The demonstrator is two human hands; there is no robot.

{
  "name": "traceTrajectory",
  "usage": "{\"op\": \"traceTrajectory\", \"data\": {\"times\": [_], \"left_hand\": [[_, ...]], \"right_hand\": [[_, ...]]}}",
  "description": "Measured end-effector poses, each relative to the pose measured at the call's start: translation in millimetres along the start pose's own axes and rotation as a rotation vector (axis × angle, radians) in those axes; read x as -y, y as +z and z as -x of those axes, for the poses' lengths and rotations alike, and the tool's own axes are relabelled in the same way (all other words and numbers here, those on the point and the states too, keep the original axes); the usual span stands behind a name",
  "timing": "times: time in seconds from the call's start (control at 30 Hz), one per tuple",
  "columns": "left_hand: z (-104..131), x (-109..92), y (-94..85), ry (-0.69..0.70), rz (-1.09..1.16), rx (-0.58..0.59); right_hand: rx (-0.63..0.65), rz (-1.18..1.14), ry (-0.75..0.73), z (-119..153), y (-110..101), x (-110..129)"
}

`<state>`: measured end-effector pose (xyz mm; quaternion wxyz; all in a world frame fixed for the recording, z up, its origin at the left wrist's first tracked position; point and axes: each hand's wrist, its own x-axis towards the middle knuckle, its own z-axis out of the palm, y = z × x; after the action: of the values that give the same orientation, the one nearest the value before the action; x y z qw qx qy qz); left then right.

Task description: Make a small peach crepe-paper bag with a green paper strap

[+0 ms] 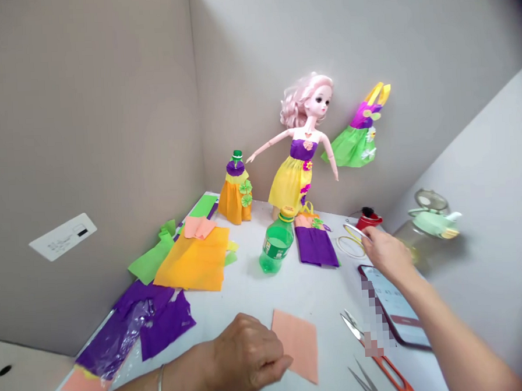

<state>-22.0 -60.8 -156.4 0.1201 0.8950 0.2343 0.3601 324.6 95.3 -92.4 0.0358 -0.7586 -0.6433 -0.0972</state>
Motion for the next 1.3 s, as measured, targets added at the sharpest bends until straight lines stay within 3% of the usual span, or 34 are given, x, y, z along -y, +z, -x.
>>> {"op": "traceTrajectory", "data": {"times": [0.1,0.17,0.27,0.4,0.47,0.63,0.8,1.03,1.17,1.3], "left_hand": [[0,2,-1.9,-0.012,0.010,0.001],[-2,7,-7.9,-0.031,0.008,-0.010],[-4,21,-25.7,-0.109,-0.050,-0.044],[2,52,-51.4,-0.535,-0.270,-0.090],[10,72,-56.2,-0.637,-0.364,-0.008],[31,106,-46.4,-0.832,-0.455,0.354],[35,115,-40.5,-0.780,-0.532,0.318],[45,138,-49.2,-0.894,-0.628,0.333],[44,139,-54.6,-0.829,-0.622,0.177],[26,113,-59.1,-0.700,-0.416,-0.079]], "right_hand": [[-0.067,-0.158,0.050,18,-15,-2],[-0.101,-0.434,0.063,37,-24,0],[0.008,-0.800,-0.026,73,-31,7],[0.185,-1.023,-0.093,114,-31,25],[0.256,-1.070,-0.110,125,-29,33],[0.360,-1.139,-0.131,134,-24,40],[0.436,-1.225,-0.126,138,-22,41],[0.532,-1.373,-0.186,147,-28,59],[0.602,-1.446,-0.197,152,-27,68],[0.667,-1.540,-0.191,156,-22,74]]}}
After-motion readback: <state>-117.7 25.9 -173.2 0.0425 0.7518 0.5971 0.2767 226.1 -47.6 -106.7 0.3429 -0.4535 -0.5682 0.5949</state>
